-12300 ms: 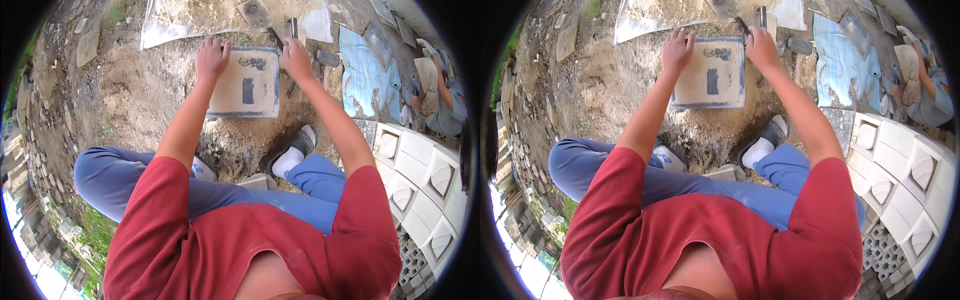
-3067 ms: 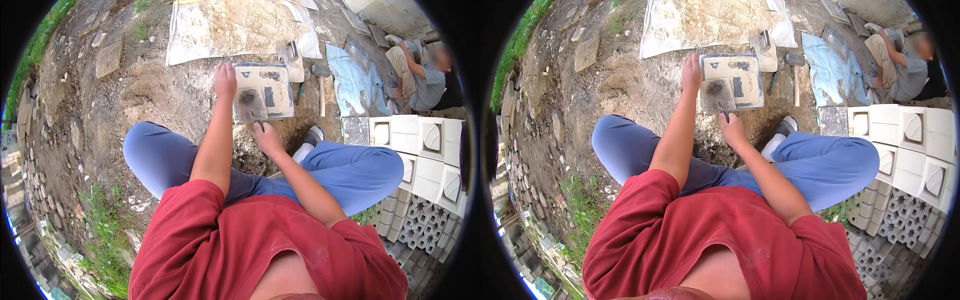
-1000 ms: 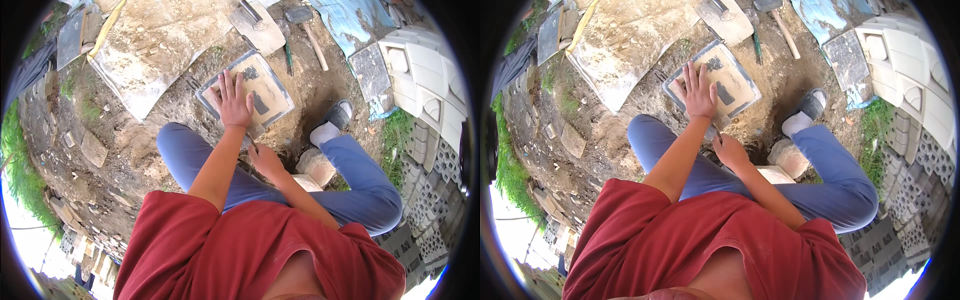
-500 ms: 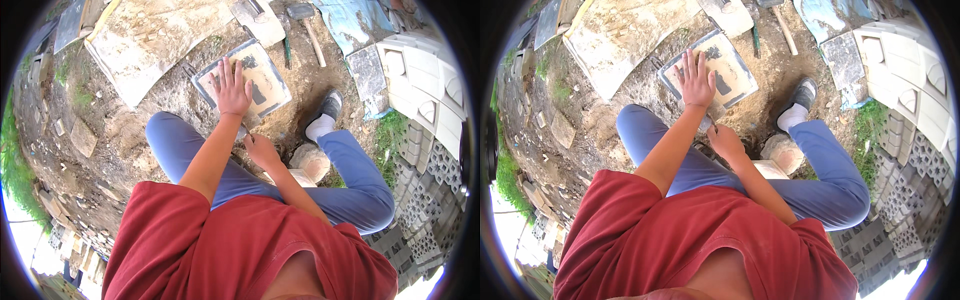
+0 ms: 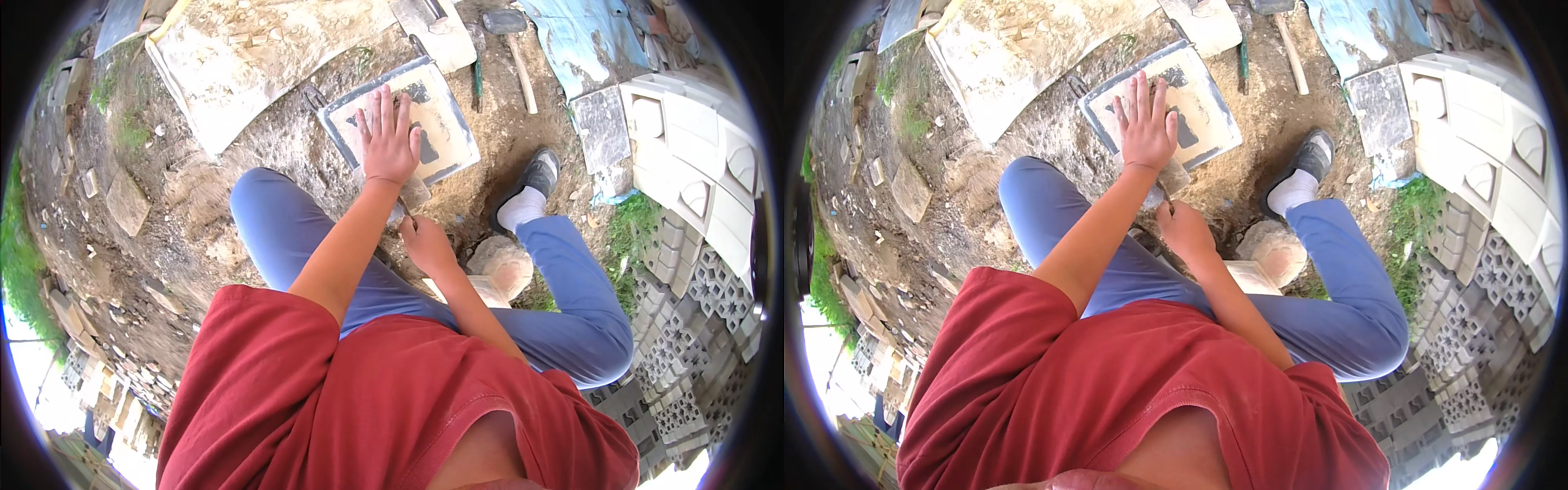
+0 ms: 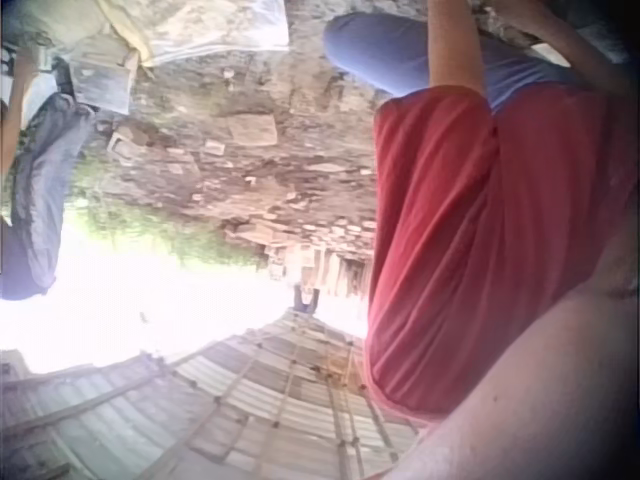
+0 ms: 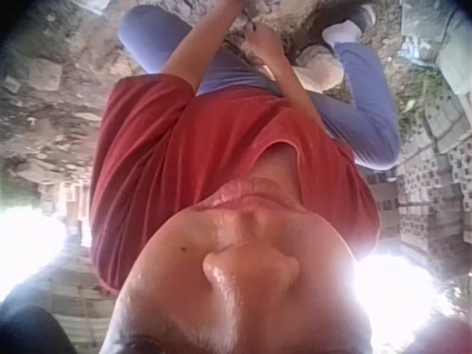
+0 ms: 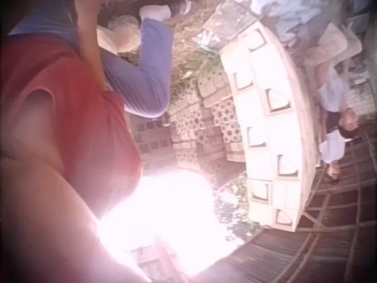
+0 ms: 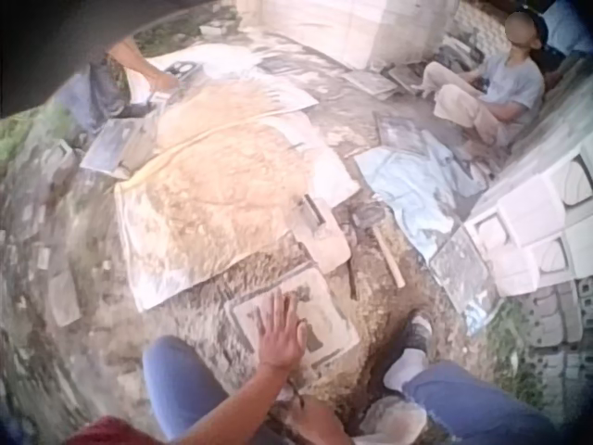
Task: The person dusts a mold by hand, scoops powder onto it using a trowel, presses the powder into the mold by hand, and smooths the surface and edges with the trowel.
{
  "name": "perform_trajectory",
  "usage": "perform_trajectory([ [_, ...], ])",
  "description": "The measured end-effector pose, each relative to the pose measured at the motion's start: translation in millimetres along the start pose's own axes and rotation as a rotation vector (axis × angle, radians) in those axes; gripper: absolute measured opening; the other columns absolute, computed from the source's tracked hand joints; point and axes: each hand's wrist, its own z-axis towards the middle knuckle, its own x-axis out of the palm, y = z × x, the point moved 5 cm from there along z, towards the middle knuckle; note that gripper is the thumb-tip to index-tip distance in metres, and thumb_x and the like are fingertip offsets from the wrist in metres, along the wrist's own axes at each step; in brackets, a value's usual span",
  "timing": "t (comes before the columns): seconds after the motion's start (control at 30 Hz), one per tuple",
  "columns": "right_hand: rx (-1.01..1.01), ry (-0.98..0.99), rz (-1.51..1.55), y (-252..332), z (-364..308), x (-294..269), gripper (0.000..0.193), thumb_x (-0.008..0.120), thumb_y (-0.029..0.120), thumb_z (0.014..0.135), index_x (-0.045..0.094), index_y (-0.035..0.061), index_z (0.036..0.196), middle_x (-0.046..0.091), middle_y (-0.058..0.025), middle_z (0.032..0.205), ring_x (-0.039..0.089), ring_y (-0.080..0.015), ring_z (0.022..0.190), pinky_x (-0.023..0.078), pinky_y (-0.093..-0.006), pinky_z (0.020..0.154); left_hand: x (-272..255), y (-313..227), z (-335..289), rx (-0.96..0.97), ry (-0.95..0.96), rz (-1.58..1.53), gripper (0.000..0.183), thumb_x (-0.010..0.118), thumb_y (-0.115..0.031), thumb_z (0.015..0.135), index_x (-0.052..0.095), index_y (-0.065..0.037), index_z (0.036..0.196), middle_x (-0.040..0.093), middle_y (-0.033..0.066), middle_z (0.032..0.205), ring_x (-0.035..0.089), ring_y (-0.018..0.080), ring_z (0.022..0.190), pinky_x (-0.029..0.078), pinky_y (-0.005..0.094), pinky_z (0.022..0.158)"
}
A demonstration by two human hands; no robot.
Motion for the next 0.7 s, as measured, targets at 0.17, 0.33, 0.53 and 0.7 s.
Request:
perform_trajectory([
  [0.17,-0.043,-0.027,-0.044,-14.1,-4.5,0.3,0.049,0.051,0.037,0.105,0.071,-0.0068,0.098,0.069,-0.0368,0.094,0.067,-0.0540,0.095,0.052,-0.0573,0.087,1.9,-9.6,-10.3,-0.011,0.000,-0.019,0.064,0.041,-0.041,0.108,0.038,-0.015,0.166,0.020,0.0174,0.177,0.017,0.0352,0.164,0.005,0.0598,0.131],
  [0.33,-0.046,-0.057,-0.059,-16.5,-19.7,-6.1,0.048,0.051,0.036,0.104,0.070,-0.0075,0.098,0.068,-0.0368,0.094,0.067,-0.0543,0.095,0.052,-0.0571,0.087,4.1,-18.7,-24.5,-0.009,-0.006,-0.025,0.065,0.042,-0.039,0.107,0.037,-0.014,0.166,0.019,0.0170,0.177,0.017,0.0347,0.164,0.005,0.0597,0.131],
  [0.53,-0.039,-0.060,-0.019,-45.2,-36.3,-4.4,0.046,0.051,0.036,0.104,0.071,-0.0048,0.099,0.069,-0.0356,0.099,0.066,-0.0540,0.099,0.051,-0.0565,0.088,12.2,-39.9,-45.8,0.011,0.050,-0.060,0.066,0.043,-0.039,0.107,0.034,-0.013,0.167,0.017,0.0196,0.177,0.015,0.0373,0.164,0.005,0.0619,0.131],
  [0.7,0.013,-0.154,-0.140,-96.0,-56.4,-21.3,0.043,0.050,0.035,0.105,0.070,-0.0022,0.102,0.069,-0.0330,0.101,0.065,-0.0533,0.101,0.051,-0.0567,0.087,6.3,-81.3,-75.4,0.093,0.106,-0.191,0.067,0.045,-0.042,0.108,0.034,-0.012,0.167,0.014,0.0244,0.176,0.011,0.0416,0.164,0.001,0.0678,0.128],
])
